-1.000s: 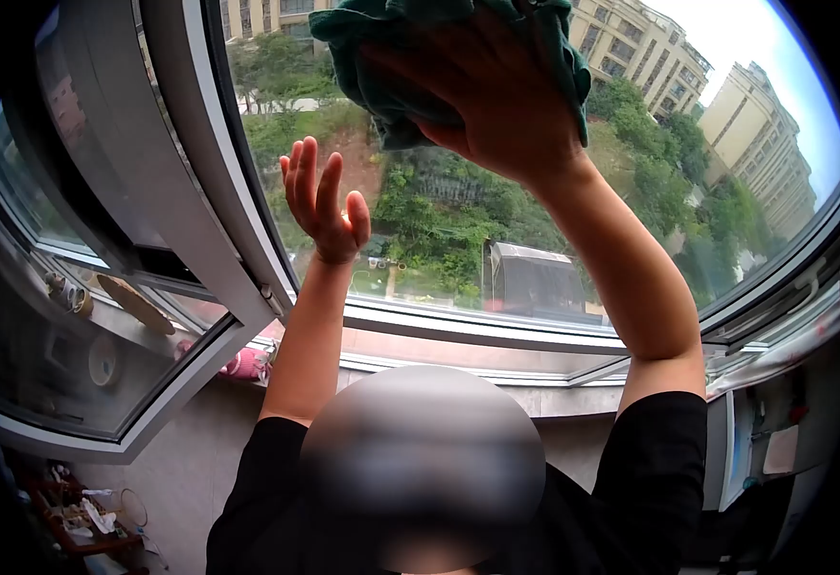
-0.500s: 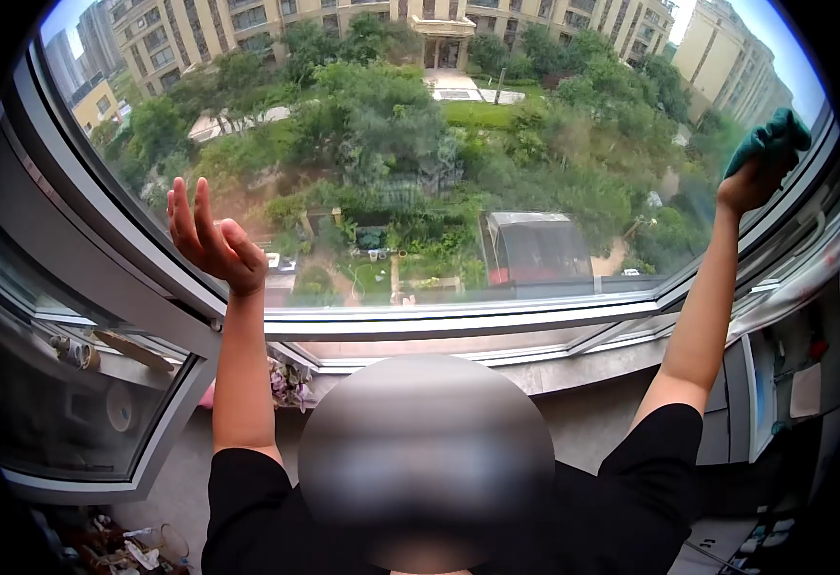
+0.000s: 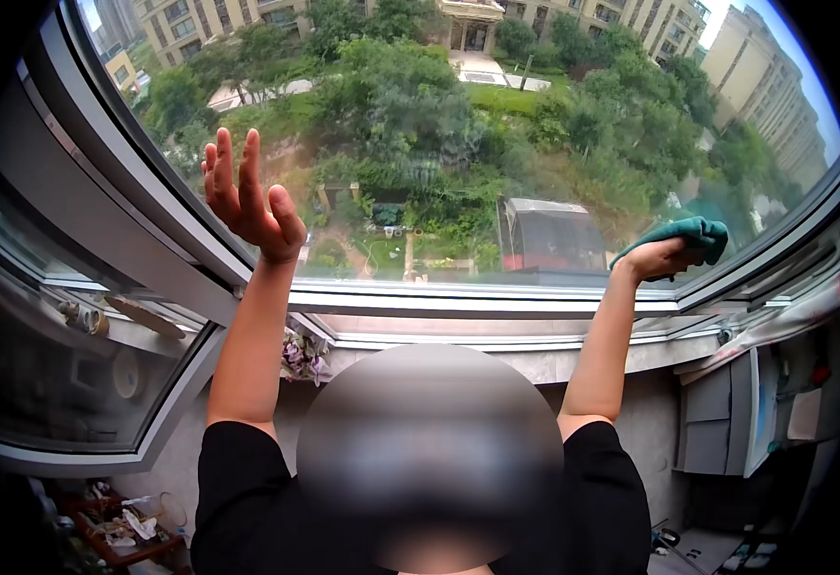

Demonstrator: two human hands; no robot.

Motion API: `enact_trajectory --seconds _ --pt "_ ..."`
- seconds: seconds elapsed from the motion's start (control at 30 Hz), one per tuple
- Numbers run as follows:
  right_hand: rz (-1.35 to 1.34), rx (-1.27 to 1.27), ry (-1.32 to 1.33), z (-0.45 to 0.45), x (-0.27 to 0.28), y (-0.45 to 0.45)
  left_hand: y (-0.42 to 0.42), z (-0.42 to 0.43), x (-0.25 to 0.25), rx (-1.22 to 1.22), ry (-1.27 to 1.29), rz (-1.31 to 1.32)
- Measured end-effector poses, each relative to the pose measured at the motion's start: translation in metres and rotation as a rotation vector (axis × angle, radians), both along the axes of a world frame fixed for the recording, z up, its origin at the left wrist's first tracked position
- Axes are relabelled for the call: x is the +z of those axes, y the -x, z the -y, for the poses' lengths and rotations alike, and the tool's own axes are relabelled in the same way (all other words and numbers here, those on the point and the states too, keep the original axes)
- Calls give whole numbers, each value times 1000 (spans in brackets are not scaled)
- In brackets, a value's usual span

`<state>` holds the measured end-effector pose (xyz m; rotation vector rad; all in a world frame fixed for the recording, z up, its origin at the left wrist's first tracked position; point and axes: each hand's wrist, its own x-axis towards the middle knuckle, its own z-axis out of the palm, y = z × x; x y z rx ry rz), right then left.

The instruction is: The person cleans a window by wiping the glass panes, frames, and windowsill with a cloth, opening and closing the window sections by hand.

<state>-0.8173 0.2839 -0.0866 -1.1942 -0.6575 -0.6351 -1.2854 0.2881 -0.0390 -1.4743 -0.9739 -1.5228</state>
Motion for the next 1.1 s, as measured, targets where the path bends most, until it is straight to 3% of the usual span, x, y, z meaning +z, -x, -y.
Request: enact_trajectory --seconds 0.13,0.27,0.37,0.43,0.47,0.5,0.57,0.63,0.67,0.73,0.8,0.83,0.9,1.0,1.1 --pt "415 14 95 9 24 147 -12 -4 4 -121 -9 16" --pt "760 110 243 5 -26 246 -32 -11 7 -256 -38 86" --pt "1056 188 100 -3 -75 283 -37 -16 6 -319 -39 127" --pt "1287 295 286 2 -84 273 -35 -16 8 -332 -39 122" --pt "1444 65 321 1 -84 266 -34 -17 8 -294 -36 96" --pt "1487 -8 344 2 -76 261 -31 -16 7 -253 -31 71" --pt "1502 29 394 -3 -78 245 -28 -16 7 -230 -42 68" --pt "1243 20 158 -4 -63 221 -21 -15 6 -201 -54 70" --pt "1066 149 168 -6 -52 209 -17 -15 5 -202 -65 61" --pt "893 207 258 -2 -1 176 -13 -14 4 -194 -78 43" --pt "721 190 128 -1 58 159 -11 -15 1 -181 -80 52" --pt "762 79 98 1 80 152 -11 -15 -1 -179 -88 58" --pt "742 133 -12 -3 94 155 -10 -16 0 -170 -91 59" --pt "733 203 76 2 63 166 -9 -13 0 -150 -93 59" --pt "980 203 307 13 -34 184 -8 -13 2 -117 -92 29"
